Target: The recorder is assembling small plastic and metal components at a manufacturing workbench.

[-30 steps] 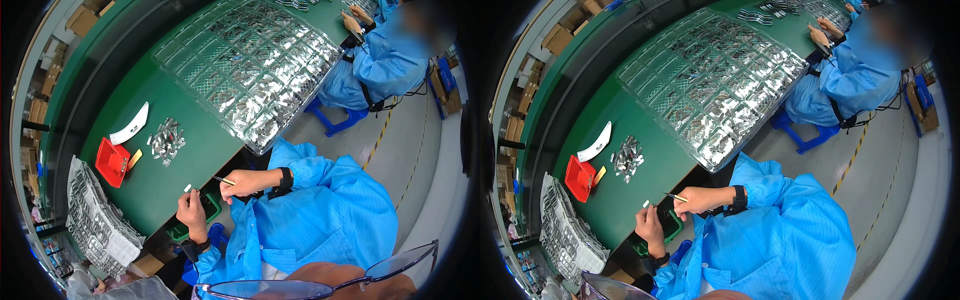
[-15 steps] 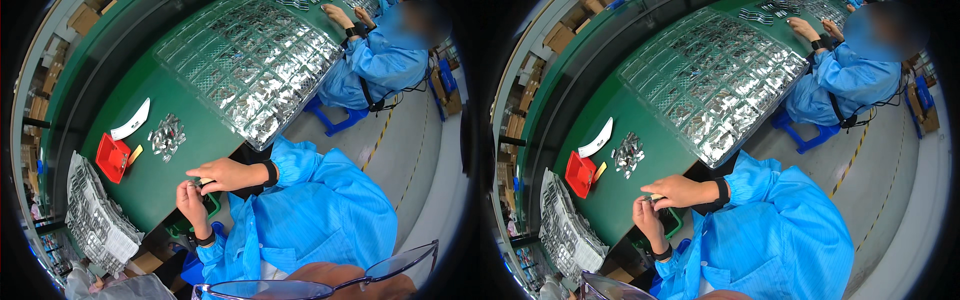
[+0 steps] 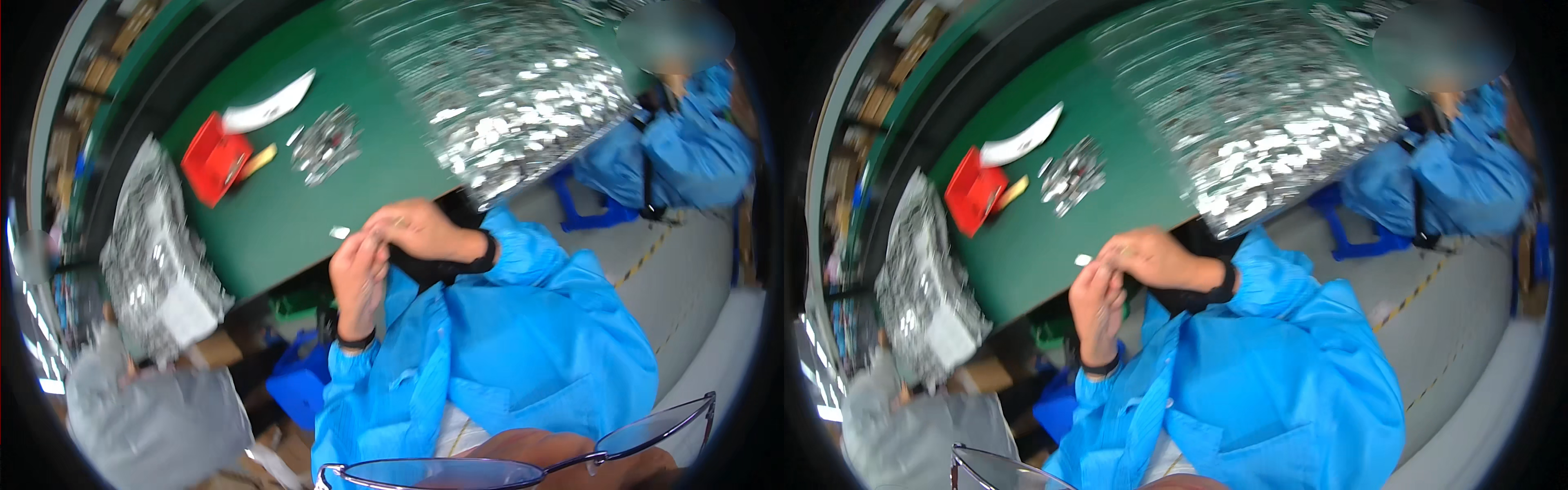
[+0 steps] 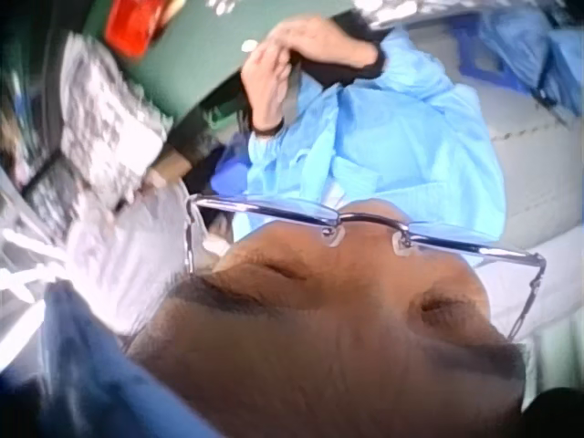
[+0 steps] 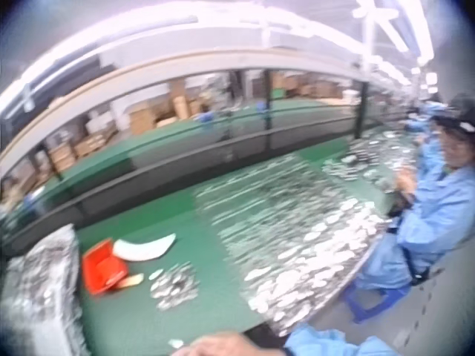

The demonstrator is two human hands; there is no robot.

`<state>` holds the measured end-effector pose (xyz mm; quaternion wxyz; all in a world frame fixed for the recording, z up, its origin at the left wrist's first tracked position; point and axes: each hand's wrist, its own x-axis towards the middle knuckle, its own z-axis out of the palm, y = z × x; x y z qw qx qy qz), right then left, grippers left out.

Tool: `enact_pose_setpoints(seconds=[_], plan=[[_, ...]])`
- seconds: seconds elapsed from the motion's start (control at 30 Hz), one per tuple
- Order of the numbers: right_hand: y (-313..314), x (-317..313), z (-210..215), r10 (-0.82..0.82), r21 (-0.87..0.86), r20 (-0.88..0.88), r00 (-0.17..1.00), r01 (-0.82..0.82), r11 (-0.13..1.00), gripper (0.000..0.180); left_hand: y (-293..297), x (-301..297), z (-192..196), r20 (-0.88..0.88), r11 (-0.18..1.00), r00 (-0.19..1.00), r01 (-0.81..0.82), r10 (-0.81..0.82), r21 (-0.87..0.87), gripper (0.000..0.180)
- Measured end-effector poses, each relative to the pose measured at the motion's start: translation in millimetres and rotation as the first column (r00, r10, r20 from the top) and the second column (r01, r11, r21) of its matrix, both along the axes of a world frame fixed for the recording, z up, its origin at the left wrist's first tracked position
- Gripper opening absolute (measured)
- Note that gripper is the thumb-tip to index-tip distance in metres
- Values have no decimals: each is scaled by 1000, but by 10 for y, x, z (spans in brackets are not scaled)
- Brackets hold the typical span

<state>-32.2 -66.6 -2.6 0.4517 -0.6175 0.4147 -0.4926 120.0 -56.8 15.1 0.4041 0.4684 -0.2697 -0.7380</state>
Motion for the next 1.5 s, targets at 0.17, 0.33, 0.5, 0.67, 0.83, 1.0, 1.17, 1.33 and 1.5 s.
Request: enact_pose_setpoints(seconds=[0.17, 0.33, 0.5, 0.67, 0.83, 1.0, 1.17, 1.33, 1.5], plan=[[52, -101, 8, -14, -54, -70, 997, 10, 998, 35, 37, 98, -104, -177, 998, 983, -54, 50, -20, 14], [123, -74, 110, -1, -180, -367, 930, -70, 981, 42, 85, 151, -178, -280, 998, 959, -50, 41, -28, 14], [135, 23, 91, -70, -336, -412, 908, -80, 939, 40, 133, 204, -191, -320, 998, 947, -39, 20, -53, 13], [145, -2, 107, -26, -275, -484, 875, -124, 953, 41, 160, 222, -174, -314, 994, 949, -30, -3, -101, 14], [149, -26, 104, 5, -258, -493, 870, -151, 954, 42, 170, 234, -159, -327, 995, 945, -6, -26, -95, 15], [162, -30, 97, 38, -242, -477, 878, -172, 955, 43, 194, 239, -150, -336, 996, 941, 7, -36, -88, 15], [156, -58, 100, 25, -251, -523, 852, -181, 951, 39, 212, 239, -144, -315, 996, 948, 16, -43, -87, 17], [140, -76, 53, 25, -226, -404, 914, -126, 966, 37, 230, 237, -120, -349, 998, 935, 54, -63, -35, 19], [178, -68, 161, 101, 114, -169, 980, -82, 990, 35, 228, 249, -150, -373, 999, 927, 45, -39, 8, 19]])
